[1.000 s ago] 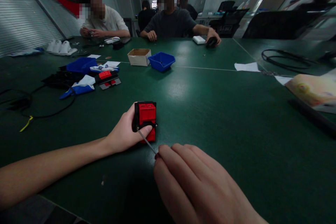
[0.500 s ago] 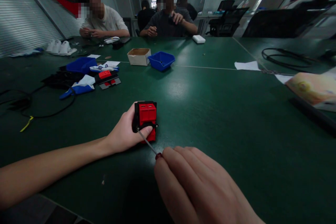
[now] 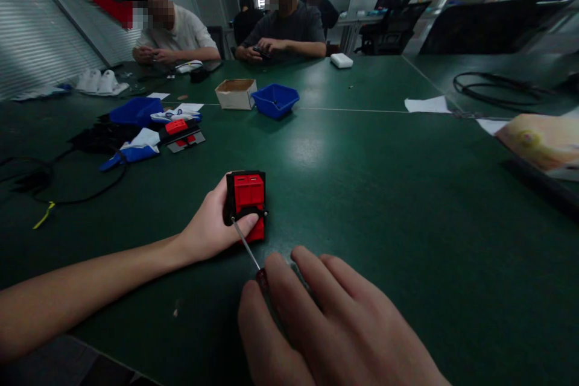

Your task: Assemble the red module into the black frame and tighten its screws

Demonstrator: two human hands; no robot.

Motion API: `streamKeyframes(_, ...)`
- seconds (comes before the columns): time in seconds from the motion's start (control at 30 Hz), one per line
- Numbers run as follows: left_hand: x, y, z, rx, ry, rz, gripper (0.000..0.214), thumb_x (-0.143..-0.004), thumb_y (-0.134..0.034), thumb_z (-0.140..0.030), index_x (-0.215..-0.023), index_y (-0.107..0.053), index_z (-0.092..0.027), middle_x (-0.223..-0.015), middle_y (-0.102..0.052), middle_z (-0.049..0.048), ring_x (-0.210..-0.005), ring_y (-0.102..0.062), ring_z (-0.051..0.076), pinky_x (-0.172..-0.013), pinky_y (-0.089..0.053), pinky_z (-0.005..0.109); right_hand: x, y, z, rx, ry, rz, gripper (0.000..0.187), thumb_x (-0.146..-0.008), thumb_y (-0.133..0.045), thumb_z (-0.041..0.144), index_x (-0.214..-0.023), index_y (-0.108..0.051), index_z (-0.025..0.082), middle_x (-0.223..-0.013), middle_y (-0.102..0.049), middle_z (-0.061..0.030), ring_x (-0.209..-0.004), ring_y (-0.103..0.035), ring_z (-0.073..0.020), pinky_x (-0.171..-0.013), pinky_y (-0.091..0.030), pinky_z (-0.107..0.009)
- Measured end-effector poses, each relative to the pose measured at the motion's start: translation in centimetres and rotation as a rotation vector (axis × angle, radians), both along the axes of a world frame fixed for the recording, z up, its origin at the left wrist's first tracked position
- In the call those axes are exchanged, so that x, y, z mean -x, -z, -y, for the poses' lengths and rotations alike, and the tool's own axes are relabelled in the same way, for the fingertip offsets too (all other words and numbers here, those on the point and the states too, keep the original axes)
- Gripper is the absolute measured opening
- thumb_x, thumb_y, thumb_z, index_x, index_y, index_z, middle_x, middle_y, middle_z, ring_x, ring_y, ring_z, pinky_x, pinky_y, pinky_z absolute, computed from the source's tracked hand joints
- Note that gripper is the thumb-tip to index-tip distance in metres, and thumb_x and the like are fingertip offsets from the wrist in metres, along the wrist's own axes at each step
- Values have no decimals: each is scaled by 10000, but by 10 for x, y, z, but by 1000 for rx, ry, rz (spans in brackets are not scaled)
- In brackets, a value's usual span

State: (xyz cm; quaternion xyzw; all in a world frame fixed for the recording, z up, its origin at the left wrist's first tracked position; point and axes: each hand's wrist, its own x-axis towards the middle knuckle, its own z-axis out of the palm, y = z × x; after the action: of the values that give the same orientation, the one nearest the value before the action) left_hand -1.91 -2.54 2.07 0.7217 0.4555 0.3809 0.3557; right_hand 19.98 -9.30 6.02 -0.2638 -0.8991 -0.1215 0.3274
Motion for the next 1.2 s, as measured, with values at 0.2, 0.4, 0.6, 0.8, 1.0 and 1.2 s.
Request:
streamKeyframes(0.2,-1,0,0,-15,28,13,453,-814,-719,-292,-1190,-494,-174,-1009,-754,68,-878,-742,207,-783,-592,295,-8,10,3,-1,70,-80,202,-1057,-434,217,-1043,-627,159,-837,-767,-25,-728,-715,-151,-648,-526,-277)
streamKeyframes(0.4,-1,-1,1,1,23,15,435,-812,-713,-298,-1168,-500,-167,-989,-752,70,-869,-739,212,-770,-589,300,-6,7,0,-96,32,-27,283,-1048,-329,93,-1014,-599,169,-979,-782,-40,-872,-741,-185,-707,-538,-319)
streamKeyframes(0.6,0,-2,1,23,27,9,435,-822,-700,-294,-1183,-488,-173,-984,-742,58,-851,-735,201,-761,-590,301,-12,7,-7,-73,57,7,249,-1092,-348,242,-1028,-577,171,-875,-785,-20,-732,-736,-141,-654,-527,-284)
streamKeyframes(0.8,-1,-3,2,44,10,1,434,-819,-699,-316,-1174,-491,-176,-991,-746,70,-867,-741,219,-777,-596,323,-14,7,-6,-88,34,34,313,-1070,-320,153,-1002,-625,169,-902,-785,-23,-788,-743,-172,-646,-539,-313)
streamKeyframes(1.0,0,-3,3,23,31,-25,476,-801,-713,-295,-1193,-475,-171,-990,-741,70,-862,-737,212,-771,-595,311,-16,1,-12,-41,-3,25,286,-1094,-292,207,-1058,-574,172,-932,-787,-13,-767,-742,-139,-650,-537,-278)
streamKeyframes(1.2,-1,-4,4,-1,28,-48,456,-820,-690,-304,-1197,-474,-166,-979,-741,74,-846,-733,207,-764,-591,309,-20,4,-12,30,-23,-24,262,-1090,-336,205,-1011,-584,175,-778,-751,12,-623,-687,-106,-577,-470,-276)
